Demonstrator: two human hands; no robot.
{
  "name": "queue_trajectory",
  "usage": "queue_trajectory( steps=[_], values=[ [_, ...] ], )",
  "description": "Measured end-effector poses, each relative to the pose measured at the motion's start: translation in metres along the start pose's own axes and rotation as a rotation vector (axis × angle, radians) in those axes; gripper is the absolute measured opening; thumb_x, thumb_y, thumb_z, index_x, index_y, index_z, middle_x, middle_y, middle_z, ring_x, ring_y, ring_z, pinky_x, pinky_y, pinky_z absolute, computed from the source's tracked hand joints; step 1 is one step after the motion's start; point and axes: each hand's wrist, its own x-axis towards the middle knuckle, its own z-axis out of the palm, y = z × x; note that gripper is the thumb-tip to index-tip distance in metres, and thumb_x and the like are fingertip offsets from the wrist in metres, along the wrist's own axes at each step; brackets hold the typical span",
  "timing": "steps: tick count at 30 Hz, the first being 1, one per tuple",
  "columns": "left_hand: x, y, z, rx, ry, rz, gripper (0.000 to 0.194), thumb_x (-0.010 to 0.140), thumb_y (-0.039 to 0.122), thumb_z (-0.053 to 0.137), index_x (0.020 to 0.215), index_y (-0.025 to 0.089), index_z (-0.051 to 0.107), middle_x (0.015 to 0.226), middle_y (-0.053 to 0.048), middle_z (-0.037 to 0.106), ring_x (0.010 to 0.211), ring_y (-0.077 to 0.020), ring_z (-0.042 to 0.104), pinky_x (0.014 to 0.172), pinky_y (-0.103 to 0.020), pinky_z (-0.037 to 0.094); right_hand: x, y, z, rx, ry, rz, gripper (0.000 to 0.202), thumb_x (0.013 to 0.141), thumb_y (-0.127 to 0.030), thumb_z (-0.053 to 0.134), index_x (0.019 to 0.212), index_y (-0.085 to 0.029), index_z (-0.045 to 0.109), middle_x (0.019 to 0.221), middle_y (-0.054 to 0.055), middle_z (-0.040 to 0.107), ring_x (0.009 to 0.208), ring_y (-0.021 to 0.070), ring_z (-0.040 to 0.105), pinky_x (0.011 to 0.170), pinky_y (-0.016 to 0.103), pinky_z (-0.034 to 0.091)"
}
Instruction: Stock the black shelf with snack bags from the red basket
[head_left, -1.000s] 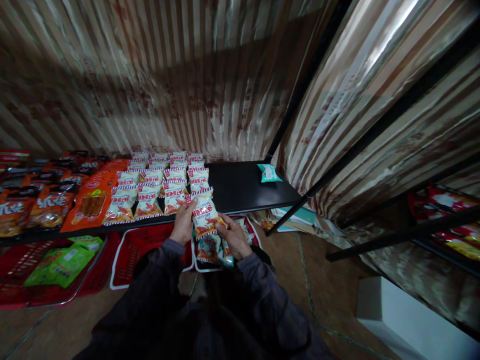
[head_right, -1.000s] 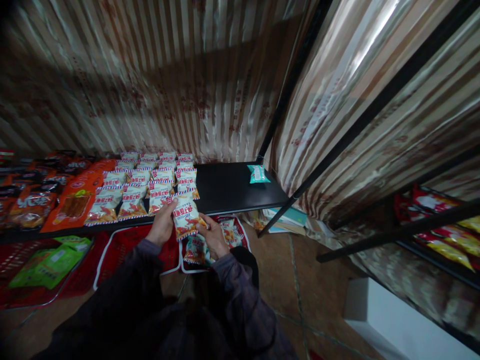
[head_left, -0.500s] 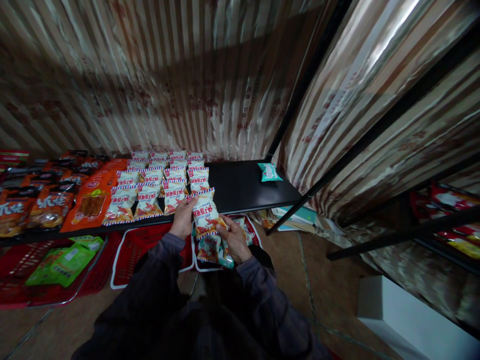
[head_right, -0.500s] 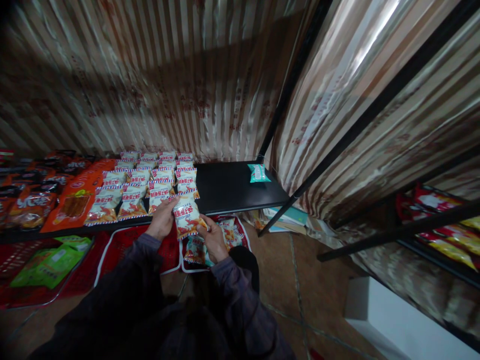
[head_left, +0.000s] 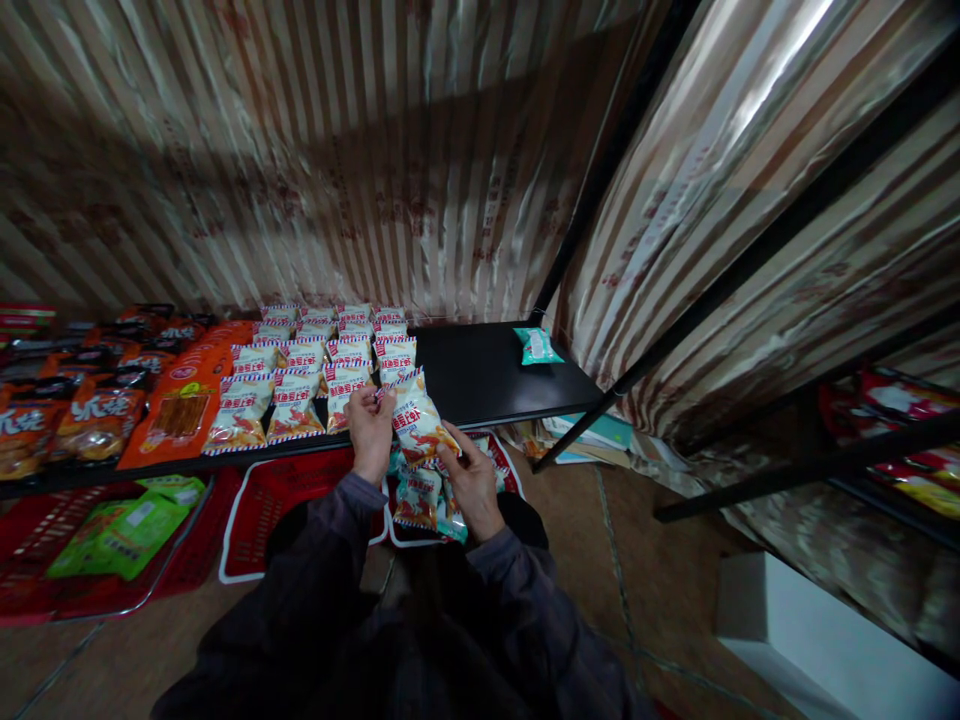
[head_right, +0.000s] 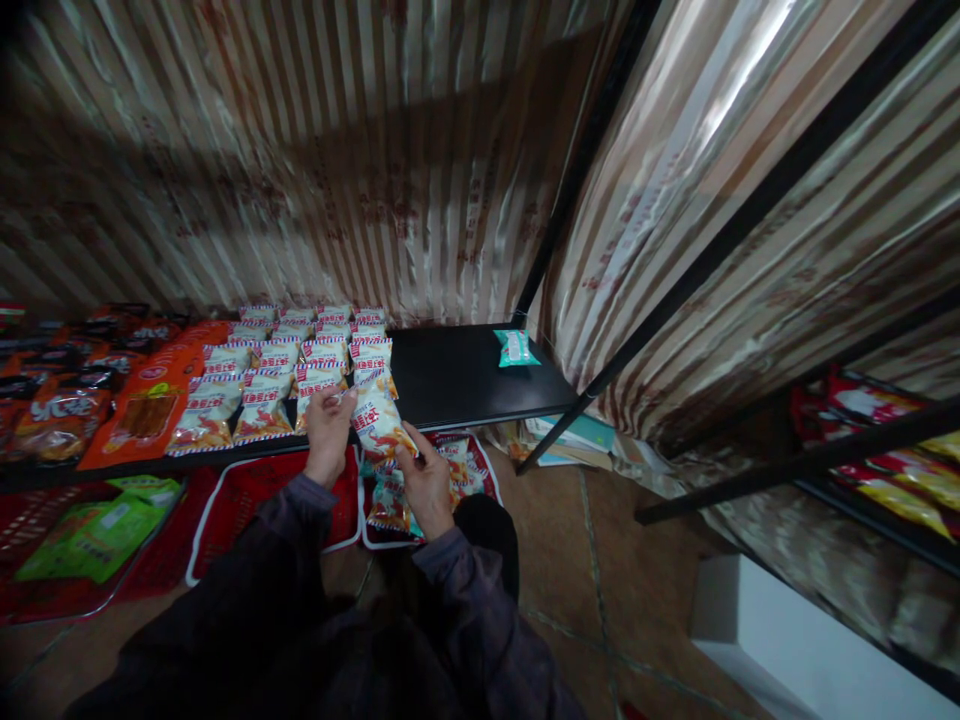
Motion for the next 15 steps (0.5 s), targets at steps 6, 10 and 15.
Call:
queue_trajectory(
  steps=[6,10,15],
  values=[
    [-0.016,0.016,0.001,-0.121,-0.238,-0.147,0.030,0.071,0.045,0.063,0.082,0.018,0.061,0.083,-0.002,0.061,0.071,-0.0123,0.056,0.060,-0.023,0.046,-0.002,-0.004,-0.005,-0.400,0.048,-0.421,0.034,0.083,-0.021,0.053,0.114,-0.024,0.064,0.113,0.008,0.064,0.104,0.0210,0.057,0.094,0.039,0.045],
    [-0.027,0.025,-0.001,-0.238,-0.386,-0.187,0.034,0.073,0.049,0.062,0.090,0.019,0.062,0.093,-0.003,0.063,0.081,-0.0137,0.059,0.072,-0.025,0.047,-0.007,-0.006,-0.007,-0.659,0.029,-0.633,0.045,0.081,-0.011,0.050,0.123,-0.026,0.058,0.117,0.010,0.057,0.106,0.0238,0.052,0.089,0.042,0.047],
    [-0.032,0.022,0.001,-0.283,-0.457,-0.163,0.033,0.075,0.046,0.064,0.092,0.019,0.059,0.085,0.000,0.062,0.076,-0.0118,0.058,0.072,-0.024,0.045,-0.016,-0.008,-0.002,-0.809,-0.009,-0.739,0.060,0.077,-0.004,0.047,0.132,-0.027,0.047,0.118,0.011,0.052,0.107,0.0260,0.047,0.087,0.044,0.047]
  ],
)
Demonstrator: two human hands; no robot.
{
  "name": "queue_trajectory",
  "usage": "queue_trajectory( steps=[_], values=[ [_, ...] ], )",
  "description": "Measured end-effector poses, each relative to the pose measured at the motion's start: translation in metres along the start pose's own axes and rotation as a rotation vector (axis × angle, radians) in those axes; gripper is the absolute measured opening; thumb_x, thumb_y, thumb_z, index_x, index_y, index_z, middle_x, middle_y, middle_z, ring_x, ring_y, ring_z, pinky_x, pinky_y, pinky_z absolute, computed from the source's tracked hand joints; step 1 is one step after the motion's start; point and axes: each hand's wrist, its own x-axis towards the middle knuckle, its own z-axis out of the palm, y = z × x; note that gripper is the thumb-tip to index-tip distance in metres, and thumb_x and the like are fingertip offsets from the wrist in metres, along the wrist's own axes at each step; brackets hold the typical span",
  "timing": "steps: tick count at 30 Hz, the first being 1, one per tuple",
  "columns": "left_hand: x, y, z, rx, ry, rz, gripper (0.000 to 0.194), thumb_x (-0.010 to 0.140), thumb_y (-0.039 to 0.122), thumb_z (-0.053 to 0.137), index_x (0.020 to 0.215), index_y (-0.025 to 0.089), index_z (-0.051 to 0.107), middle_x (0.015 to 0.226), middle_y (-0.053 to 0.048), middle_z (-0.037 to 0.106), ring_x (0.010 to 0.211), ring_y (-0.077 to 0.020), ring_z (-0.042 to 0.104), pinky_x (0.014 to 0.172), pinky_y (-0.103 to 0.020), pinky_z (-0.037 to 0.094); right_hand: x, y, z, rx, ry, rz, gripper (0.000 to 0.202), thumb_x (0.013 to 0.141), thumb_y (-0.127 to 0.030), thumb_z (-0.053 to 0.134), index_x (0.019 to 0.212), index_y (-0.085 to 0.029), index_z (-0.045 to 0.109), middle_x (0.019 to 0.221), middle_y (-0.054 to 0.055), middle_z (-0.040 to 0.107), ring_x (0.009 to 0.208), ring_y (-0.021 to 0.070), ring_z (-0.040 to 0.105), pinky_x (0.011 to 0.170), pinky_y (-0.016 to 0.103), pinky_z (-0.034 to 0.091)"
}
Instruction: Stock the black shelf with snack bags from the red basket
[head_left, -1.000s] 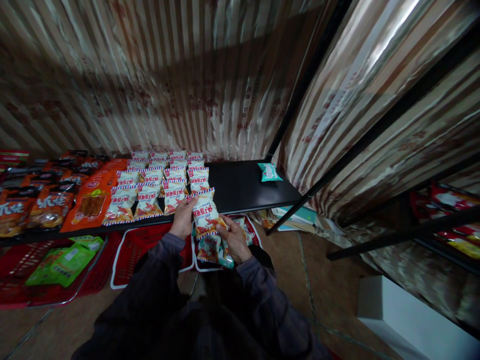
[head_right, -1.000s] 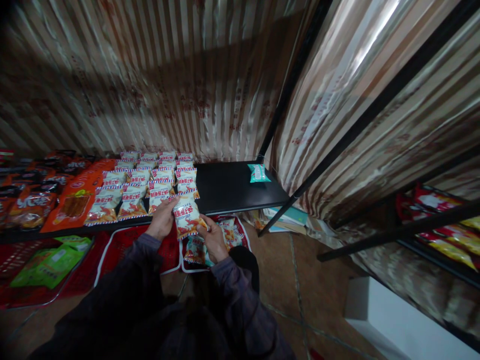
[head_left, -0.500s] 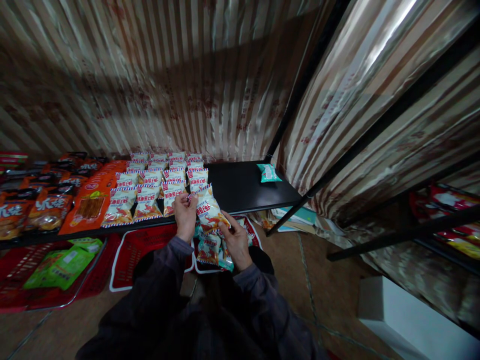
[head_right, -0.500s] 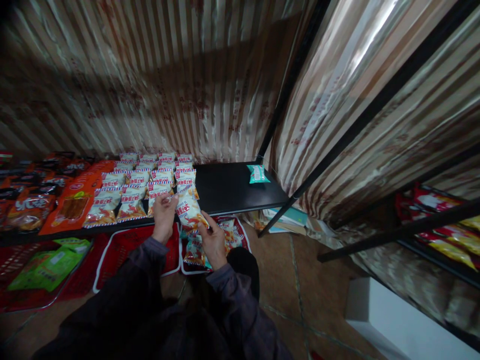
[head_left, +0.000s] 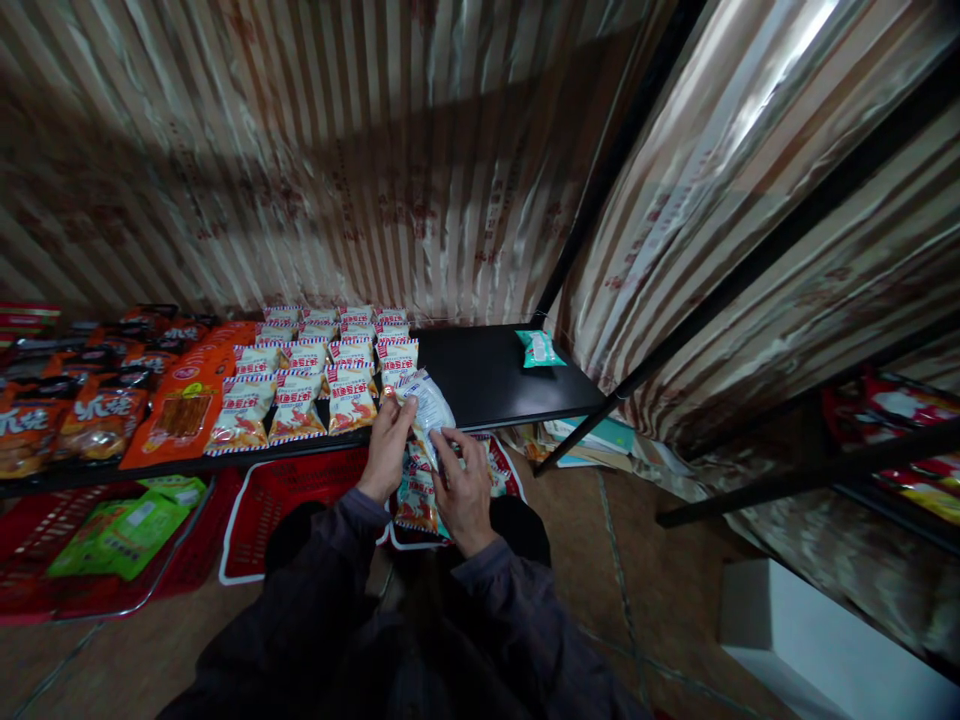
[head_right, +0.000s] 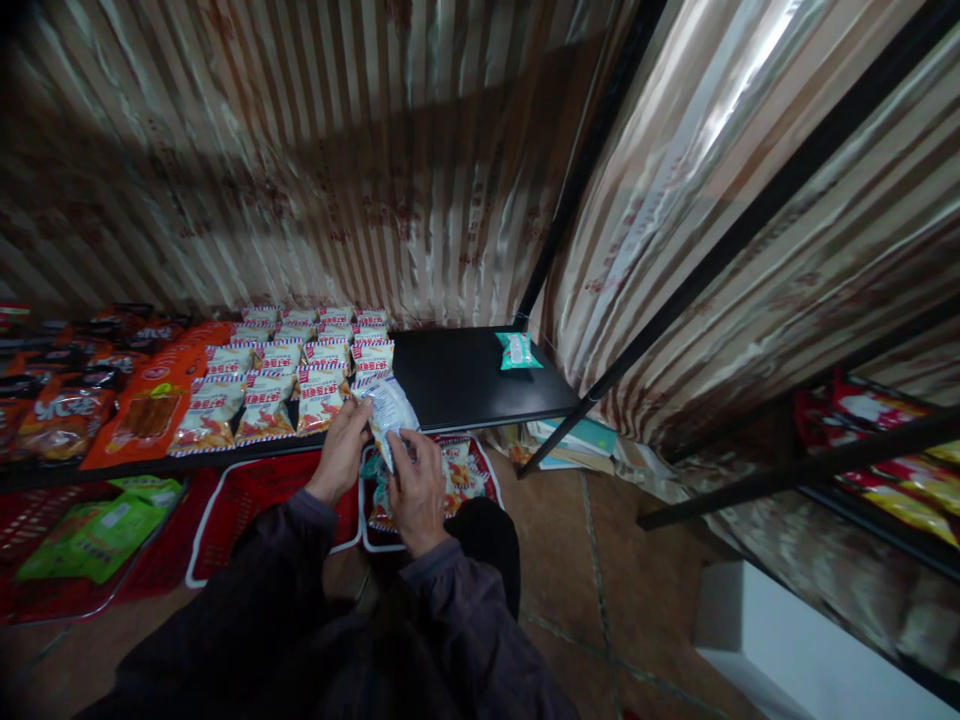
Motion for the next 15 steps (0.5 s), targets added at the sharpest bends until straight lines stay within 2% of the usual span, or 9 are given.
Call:
queue_trajectory(
  steps=[4,10,13,15],
  values=[
    [0.001,-0.005,-0.001,-0.032,0.104,0.005,0.035,0.071,0.048,0.066,0.085,0.018,0.058,0.071,0.002,0.060,0.069,-0.0120,0.057,0.068,-0.024,0.044,-0.004,-0.005,0.003,-0.020,-0.050,-0.053,0.063,0.077,0.000,0.044,0.133,-0.028,0.044,0.119,0.010,0.052,0.109,0.0257,0.046,0.091,0.046,0.046],
    [0.002,0.000,-0.004,-0.105,0.188,-0.022,0.030,0.067,0.043,0.068,0.070,0.018,0.054,0.062,0.005,0.056,0.060,-0.0098,0.054,0.062,-0.022,0.042,-0.012,-0.010,0.004,0.015,-0.137,-0.099,0.051,0.085,-0.008,0.046,0.132,-0.025,0.046,0.123,0.012,0.052,0.113,0.0252,0.046,0.094,0.046,0.045],
    [0.004,-0.001,-0.010,-0.198,0.207,-0.042,0.027,0.063,0.038,0.070,0.071,0.018,0.055,0.066,0.005,0.059,0.063,-0.0101,0.056,0.067,-0.024,0.043,-0.015,-0.009,0.002,0.141,-0.207,-0.135,0.051,0.086,-0.015,0.050,0.136,-0.024,0.041,0.127,0.012,0.051,0.117,0.0242,0.047,0.096,0.044,0.045],
    [0.006,-0.005,-0.017,-0.222,0.215,-0.052,0.026,0.062,0.037,0.070,0.074,0.017,0.057,0.070,0.004,0.062,0.068,-0.0117,0.058,0.072,-0.025,0.044,-0.014,-0.006,0.001,0.212,-0.185,-0.104,0.049,0.087,-0.020,0.051,0.136,-0.023,0.041,0.124,0.012,0.054,0.114,0.0230,0.050,0.095,0.042,0.046]
  ],
)
